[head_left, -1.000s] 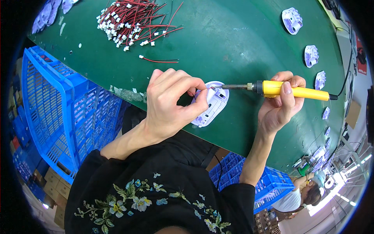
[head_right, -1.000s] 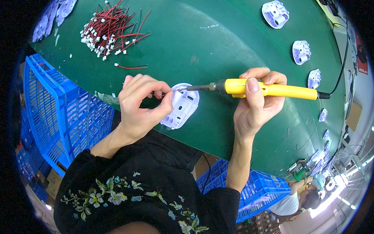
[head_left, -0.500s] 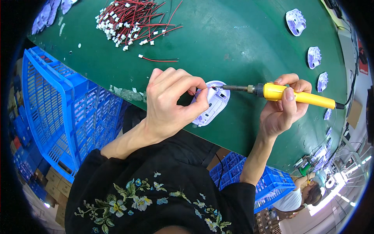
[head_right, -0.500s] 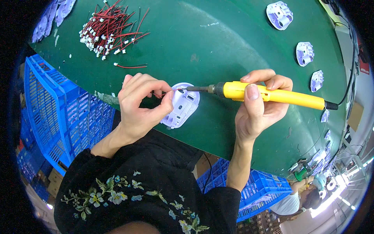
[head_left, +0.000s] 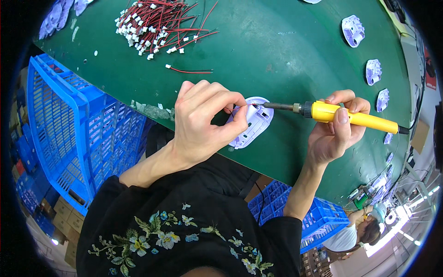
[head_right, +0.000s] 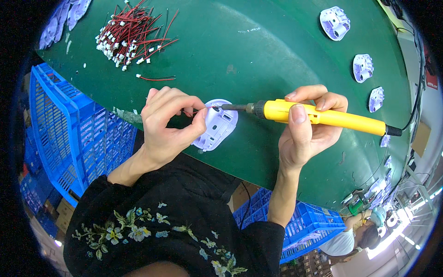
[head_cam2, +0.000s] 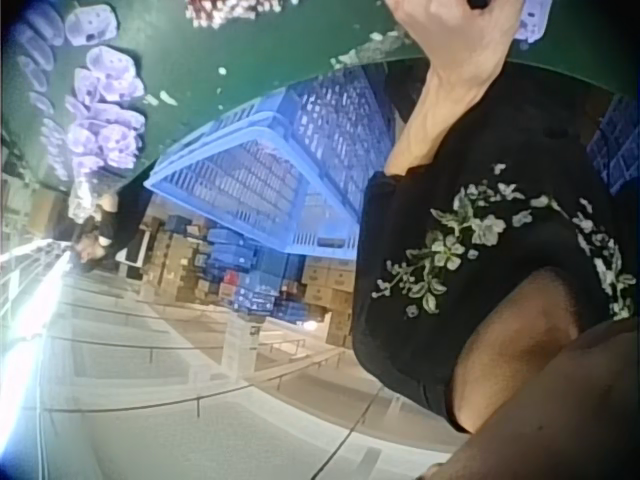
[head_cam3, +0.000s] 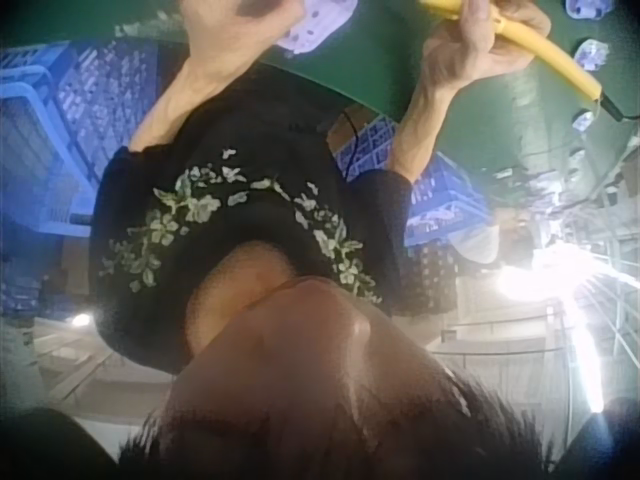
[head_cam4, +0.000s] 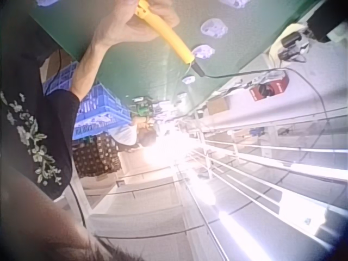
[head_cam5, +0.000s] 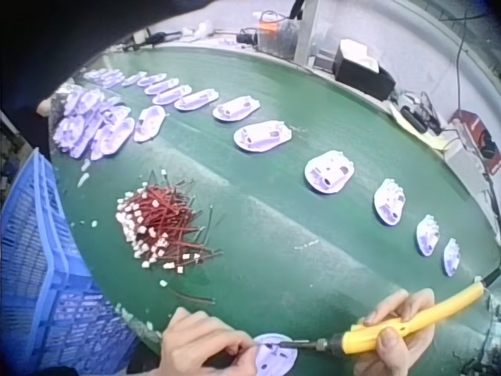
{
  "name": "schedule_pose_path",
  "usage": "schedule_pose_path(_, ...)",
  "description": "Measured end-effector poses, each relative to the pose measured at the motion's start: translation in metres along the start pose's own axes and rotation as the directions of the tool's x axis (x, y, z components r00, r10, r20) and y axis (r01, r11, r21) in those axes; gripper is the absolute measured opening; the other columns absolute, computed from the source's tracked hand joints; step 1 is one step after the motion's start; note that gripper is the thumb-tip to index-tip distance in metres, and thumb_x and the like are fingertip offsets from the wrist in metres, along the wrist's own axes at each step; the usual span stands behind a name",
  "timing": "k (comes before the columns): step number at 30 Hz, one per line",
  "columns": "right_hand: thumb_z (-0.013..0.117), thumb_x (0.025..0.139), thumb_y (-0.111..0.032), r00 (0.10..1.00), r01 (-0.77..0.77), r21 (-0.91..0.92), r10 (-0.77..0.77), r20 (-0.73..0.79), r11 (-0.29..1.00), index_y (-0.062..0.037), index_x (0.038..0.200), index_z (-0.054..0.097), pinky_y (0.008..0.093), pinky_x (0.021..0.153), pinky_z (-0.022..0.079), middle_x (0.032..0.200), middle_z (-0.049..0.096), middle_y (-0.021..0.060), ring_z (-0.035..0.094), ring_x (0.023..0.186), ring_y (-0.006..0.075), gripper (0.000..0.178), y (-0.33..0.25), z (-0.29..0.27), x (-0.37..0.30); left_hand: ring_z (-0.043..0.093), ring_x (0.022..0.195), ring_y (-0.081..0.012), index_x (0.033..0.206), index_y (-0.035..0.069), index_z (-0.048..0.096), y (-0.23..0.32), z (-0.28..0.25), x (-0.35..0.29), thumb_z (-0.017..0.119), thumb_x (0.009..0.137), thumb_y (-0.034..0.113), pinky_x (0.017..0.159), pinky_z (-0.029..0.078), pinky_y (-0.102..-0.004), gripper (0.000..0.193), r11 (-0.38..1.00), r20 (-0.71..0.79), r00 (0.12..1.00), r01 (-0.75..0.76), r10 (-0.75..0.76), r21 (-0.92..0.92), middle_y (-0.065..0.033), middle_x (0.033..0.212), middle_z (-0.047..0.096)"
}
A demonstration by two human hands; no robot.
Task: Soldering small electronic components onto a white circuit board housing using a handheld soldering iron.
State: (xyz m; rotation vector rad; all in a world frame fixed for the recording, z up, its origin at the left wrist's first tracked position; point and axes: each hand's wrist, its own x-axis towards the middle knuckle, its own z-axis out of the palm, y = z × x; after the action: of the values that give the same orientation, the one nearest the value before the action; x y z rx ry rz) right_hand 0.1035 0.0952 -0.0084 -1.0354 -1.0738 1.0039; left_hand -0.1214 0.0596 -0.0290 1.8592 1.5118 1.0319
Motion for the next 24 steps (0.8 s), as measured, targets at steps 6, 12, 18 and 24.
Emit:
schedule_pose_path(6,0.07,0.08,-0.005,1.0,-0.005,0.007,0.005,-0.002,1.0,-0.0081,0.098,0.041,0.0272,0.071,0.052,0.088,0.061,0.0188,0.059,0.075,0.018,0.034,-0.0009,-0.0004,0.0001,0.052,0.06,-0.0115,0.073,0.009,0.067,-0.0017,0.0004,-0.001,0.075,0.065,0.002,0.064,0.03,-0.0303,0.013,1.0,-0.006,1.0,-0.013,0.013,0.007,0.0029,0.065,0.059)
schedule_pose_path(12,0.07,0.08,-0.005,1.0,-0.005,-0.002,0.005,0.012,1.0,-0.0082,0.098,0.042,0.0275,0.071,0.052,0.088,0.061,0.0189,0.059,0.074,0.0184,0.034,-0.0007,-0.0011,-0.0005,0.051,0.061,-0.0117,0.074,0.009,0.068,-0.0022,0.0006,-0.0014,0.075,0.065,0.002,0.064,0.03,-0.0306,0.013,1.0,-0.01,1.0,-0.019,0.019,0.009,0.0032,0.065,0.058)
schedule_pose_path(18,0.069,0.08,-0.005,1.0,-0.004,0.003,0.004,0.0,1.0,-0.0078,0.099,0.042,0.028,0.07,0.053,0.087,0.06,0.0184,0.059,0.074,0.0186,0.033,-0.0013,-0.0024,0.0012,0.05,0.062,-0.0122,0.074,0.009,0.068,-0.0017,0.0008,-0.0009,0.075,0.065,0.002,0.064,0.03,-0.0311,0.013,1.0,-0.024,0.999,-0.026,0.027,0.005,0.0034,0.065,0.057)
schedule_pose_path(24,0.068,0.08,-0.008,1.0,-0.023,0.045,0.022,0.007,0.999,-0.0073,0.1,0.042,0.0287,0.069,0.054,0.087,0.059,0.0187,0.059,0.075,0.019,0.033,-0.0062,-0.0014,0.0013,0.05,0.062,-0.0122,0.074,0.01,0.069,-0.0016,-0.0002,-0.0009,0.075,0.065,0.002,0.065,0.029,-0.031,0.013,1.0,-0.018,0.999,-0.027,0.027,0.002,0.0036,0.065,0.057)
